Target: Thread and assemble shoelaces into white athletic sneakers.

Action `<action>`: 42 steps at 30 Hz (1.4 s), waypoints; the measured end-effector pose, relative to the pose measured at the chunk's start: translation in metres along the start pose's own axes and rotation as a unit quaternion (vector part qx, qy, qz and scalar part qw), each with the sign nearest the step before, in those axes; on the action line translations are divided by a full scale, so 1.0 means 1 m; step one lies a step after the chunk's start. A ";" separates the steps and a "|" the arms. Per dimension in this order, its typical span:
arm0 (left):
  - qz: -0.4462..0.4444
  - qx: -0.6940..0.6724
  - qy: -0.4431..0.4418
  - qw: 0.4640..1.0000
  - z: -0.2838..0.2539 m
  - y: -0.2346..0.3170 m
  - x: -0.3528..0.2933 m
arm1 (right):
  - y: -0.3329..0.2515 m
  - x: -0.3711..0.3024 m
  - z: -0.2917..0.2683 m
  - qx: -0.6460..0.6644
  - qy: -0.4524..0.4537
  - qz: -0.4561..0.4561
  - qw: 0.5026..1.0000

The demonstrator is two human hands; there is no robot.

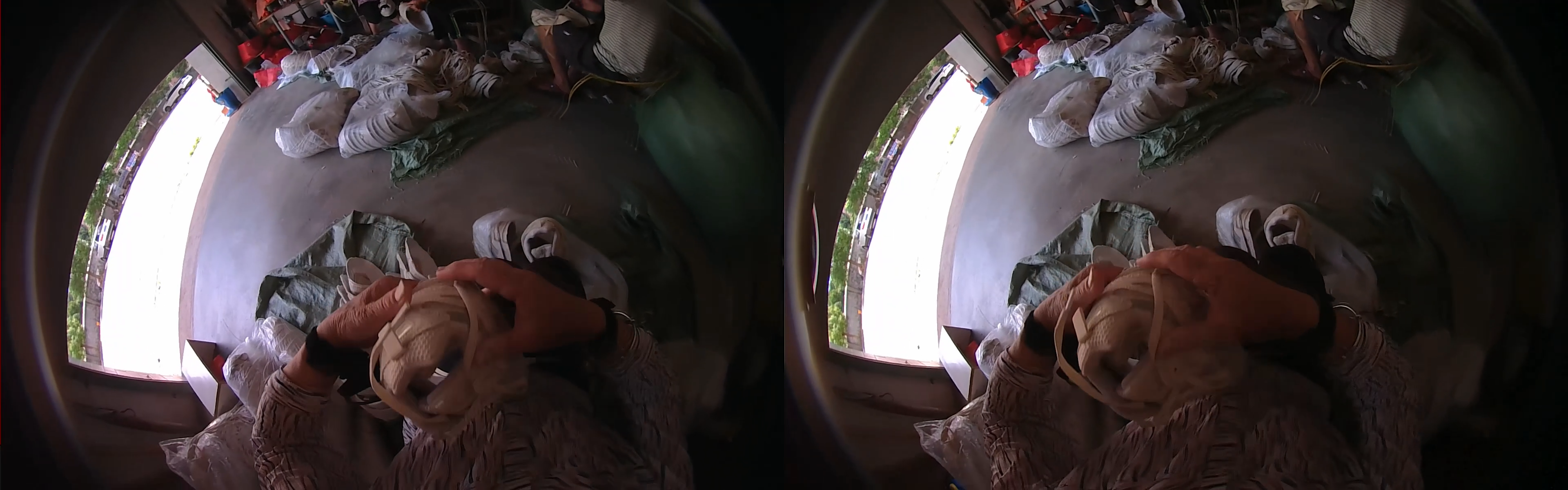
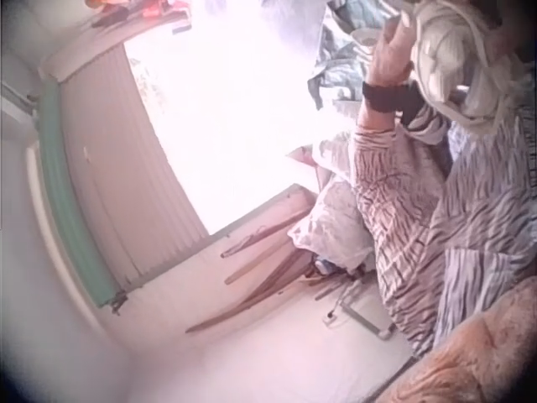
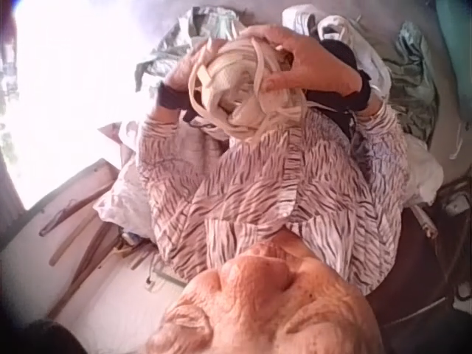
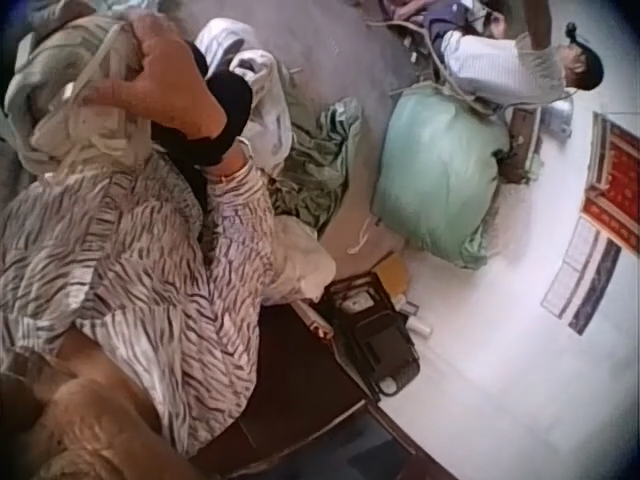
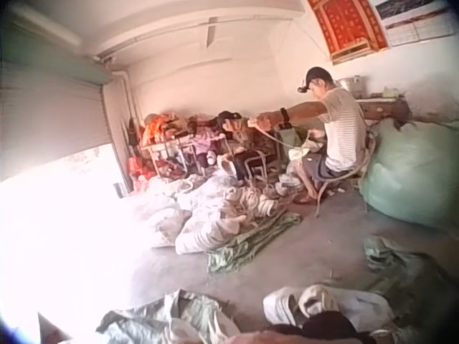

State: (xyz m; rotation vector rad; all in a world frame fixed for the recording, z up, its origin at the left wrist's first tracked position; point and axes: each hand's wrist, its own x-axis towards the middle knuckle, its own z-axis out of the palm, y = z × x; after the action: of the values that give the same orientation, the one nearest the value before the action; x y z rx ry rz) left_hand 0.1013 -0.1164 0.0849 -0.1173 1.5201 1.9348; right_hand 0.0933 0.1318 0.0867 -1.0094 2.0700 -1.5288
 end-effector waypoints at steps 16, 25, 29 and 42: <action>0.161 0.742 0.263 0.595 -0.165 -0.182 -0.015 | 0.101 -0.025 0.064 -0.428 -0.057 -0.031 0.901; -0.056 0.731 0.039 0.679 -0.164 -0.217 0.010 | 0.106 -0.029 0.055 -0.400 -0.043 -0.005 0.916; -0.096 0.698 -0.006 0.709 -0.195 -0.243 0.024 | 0.103 -0.028 0.060 -0.404 -0.041 0.000 0.914; -0.035 0.692 0.163 0.703 -0.058 -0.222 -0.036 | 0.112 -0.035 0.051 -0.381 -0.035 -0.016 0.924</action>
State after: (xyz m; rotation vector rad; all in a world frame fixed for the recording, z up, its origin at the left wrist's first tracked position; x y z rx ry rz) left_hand 0.2315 -0.1616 -0.1016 0.1618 2.7286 0.2782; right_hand 0.1144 0.1409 -0.0393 -1.3168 2.6575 -0.6441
